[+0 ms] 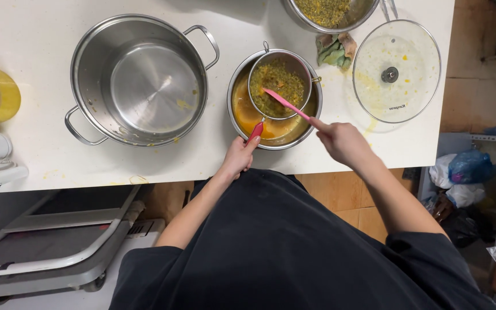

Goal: Straining a yellowish liquid through a sieve into a pot and pressing the solids with a spatula.

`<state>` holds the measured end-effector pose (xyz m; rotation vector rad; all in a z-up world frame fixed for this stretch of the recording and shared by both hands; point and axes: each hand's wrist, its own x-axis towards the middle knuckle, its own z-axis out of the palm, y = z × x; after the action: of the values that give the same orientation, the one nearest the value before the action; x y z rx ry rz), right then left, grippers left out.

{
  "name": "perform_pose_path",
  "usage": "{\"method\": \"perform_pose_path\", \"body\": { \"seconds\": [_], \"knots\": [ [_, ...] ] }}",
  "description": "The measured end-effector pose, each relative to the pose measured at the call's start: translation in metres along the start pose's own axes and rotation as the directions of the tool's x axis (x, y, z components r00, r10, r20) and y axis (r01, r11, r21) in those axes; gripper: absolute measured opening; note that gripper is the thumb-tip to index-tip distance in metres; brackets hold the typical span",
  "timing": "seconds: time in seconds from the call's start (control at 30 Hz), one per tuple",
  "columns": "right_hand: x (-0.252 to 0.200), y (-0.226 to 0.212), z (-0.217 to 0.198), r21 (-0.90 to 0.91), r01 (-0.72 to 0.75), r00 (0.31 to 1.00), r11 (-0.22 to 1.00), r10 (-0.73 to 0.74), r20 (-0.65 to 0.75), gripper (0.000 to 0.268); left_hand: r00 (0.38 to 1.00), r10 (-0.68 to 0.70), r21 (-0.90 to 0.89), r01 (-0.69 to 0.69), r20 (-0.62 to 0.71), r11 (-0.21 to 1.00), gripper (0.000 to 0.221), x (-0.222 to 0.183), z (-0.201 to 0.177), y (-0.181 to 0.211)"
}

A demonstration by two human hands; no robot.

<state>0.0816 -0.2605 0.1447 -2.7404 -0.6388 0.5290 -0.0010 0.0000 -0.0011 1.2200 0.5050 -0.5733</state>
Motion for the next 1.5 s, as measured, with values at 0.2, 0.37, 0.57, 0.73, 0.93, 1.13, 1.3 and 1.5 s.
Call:
{"method": "perform_pose_path", "body": {
  "seconds": [0.2, 0.37, 0.57, 0.73, 0.93, 1.13, 1.3, 1.5],
  "knots": [
    [-0.002, 0.009, -0.015, 0.332, -0.148, 0.989, 0.931, 0.139, 0.051, 0.041, 0.998, -0.063, 0.053, 0.064, -0.027, 0.997, 0.044, 0.001, -0.001, -0.003],
    [0.019, 0.034, 0.007, 0.166, -0.250, 0.968, 0.954, 0.240, 0.078, 0.039, 1.000, -0.022, 0.010, 0.022, 0.008, 1.000, 0.042, 0.002, 0.000, -0.002],
    [0.011, 0.023, -0.017, 0.030, -0.188, 0.980, 0.982, 0.190, -0.055, 0.039, 1.000, 0.001, 0.001, -0.001, 0.009, 1.000, 0.043, 0.003, -0.003, -0.006],
    [0.012, 0.020, 0.004, -0.079, -0.242, 0.970, 0.967, 0.240, -0.030, 0.040, 1.000, -0.003, -0.025, 0.004, 0.025, 1.000, 0.043, 0.005, 0.000, -0.002],
    [0.003, 0.008, -0.030, 0.022, -0.178, 0.980, 0.984, 0.175, 0.098, 0.042, 0.999, -0.036, -0.026, 0.036, -0.004, 0.999, 0.043, 0.003, 0.000, 0.000],
    [0.031, 0.016, -0.047, -0.441, -0.187, 0.980, 0.878, 0.200, -0.016, 0.039, 1.000, -0.024, -0.070, 0.025, 0.012, 0.997, 0.039, 0.000, 0.004, 0.001],
    [0.044, 0.049, -0.027, -0.276, -0.073, 0.959, 0.958, 0.144, 0.244, 0.036, 0.999, 0.020, -0.129, -0.023, -0.027, 0.991, 0.038, -0.007, 0.010, 0.009],
    [0.045, 0.034, -0.022, 0.337, -0.642, 0.692, 0.689, 0.331, 0.641, 0.042, 1.000, -0.006, -0.103, 0.004, -0.027, 0.995, 0.038, -0.004, 0.008, 0.006]
  ]
}}
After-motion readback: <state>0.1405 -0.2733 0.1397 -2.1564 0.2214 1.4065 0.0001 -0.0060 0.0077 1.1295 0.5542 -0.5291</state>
